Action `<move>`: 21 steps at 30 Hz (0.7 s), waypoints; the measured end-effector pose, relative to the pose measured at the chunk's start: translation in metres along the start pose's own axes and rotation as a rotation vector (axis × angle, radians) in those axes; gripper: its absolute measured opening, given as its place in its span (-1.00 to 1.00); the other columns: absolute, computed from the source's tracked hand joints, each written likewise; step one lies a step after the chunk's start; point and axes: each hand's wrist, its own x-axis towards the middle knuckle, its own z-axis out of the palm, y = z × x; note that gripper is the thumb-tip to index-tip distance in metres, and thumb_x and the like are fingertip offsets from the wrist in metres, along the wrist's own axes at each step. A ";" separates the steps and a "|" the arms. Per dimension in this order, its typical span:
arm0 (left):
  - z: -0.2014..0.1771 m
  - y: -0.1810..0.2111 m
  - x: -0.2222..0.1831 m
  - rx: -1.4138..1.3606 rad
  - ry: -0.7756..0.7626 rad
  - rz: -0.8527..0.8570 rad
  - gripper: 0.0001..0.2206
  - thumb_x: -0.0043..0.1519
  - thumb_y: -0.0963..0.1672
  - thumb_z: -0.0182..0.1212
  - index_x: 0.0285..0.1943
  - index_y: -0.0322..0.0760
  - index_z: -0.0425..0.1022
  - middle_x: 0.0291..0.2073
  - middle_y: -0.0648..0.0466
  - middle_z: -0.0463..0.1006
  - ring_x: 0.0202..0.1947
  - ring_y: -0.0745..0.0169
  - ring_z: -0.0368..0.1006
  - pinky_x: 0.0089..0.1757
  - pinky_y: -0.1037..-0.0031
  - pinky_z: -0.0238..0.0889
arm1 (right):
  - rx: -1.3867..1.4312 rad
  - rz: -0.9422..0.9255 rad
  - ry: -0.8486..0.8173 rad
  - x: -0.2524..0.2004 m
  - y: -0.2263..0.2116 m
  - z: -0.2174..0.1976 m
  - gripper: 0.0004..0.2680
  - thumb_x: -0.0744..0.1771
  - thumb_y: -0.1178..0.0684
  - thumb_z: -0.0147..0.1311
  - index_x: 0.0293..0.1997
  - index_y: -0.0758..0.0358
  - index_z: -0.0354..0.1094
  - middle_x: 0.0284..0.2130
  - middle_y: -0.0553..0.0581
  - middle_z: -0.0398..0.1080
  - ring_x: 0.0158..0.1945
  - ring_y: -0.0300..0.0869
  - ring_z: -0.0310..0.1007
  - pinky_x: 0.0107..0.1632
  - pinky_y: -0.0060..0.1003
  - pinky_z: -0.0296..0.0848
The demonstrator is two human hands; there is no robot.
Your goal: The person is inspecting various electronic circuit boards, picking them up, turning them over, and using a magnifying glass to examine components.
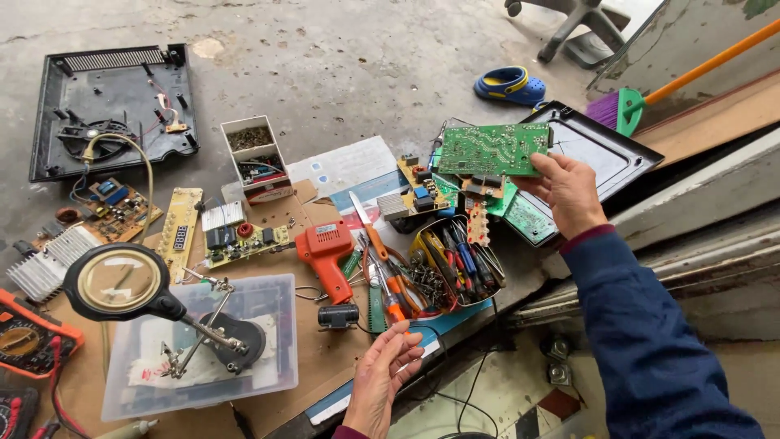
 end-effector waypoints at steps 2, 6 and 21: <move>0.003 -0.002 -0.005 0.003 0.001 -0.010 -0.58 0.44 -0.16 0.16 0.48 -0.45 0.55 0.03 -0.18 0.73 -0.09 0.14 0.58 -0.04 0.37 0.48 | 0.136 0.105 -0.011 -0.017 -0.005 0.001 -0.82 0.46 0.08 0.12 0.13 0.39 0.44 -0.04 0.23 0.59 -0.03 -0.12 0.67 0.14 -0.30 0.74; 0.009 0.002 -0.021 0.024 -0.035 0.036 -0.57 0.44 -0.15 0.15 0.48 -0.45 0.55 0.04 -0.19 0.73 -0.08 0.12 0.57 -0.01 0.35 0.47 | 0.350 0.182 -0.019 -0.066 -0.014 0.006 -0.74 0.44 0.09 0.11 0.21 0.51 0.36 -0.01 0.33 0.55 -0.01 -0.05 0.65 0.13 -0.27 0.72; -0.009 0.023 -0.166 -0.019 -0.342 0.749 -0.48 0.40 -0.20 0.15 0.58 -0.28 0.20 0.36 -0.08 0.45 0.32 0.13 0.40 0.31 0.30 0.26 | 0.352 0.249 -0.201 -0.341 -0.086 0.125 -0.71 0.43 0.22 0.00 0.32 0.57 0.34 0.05 0.39 0.53 0.00 0.04 0.55 0.08 -0.14 0.54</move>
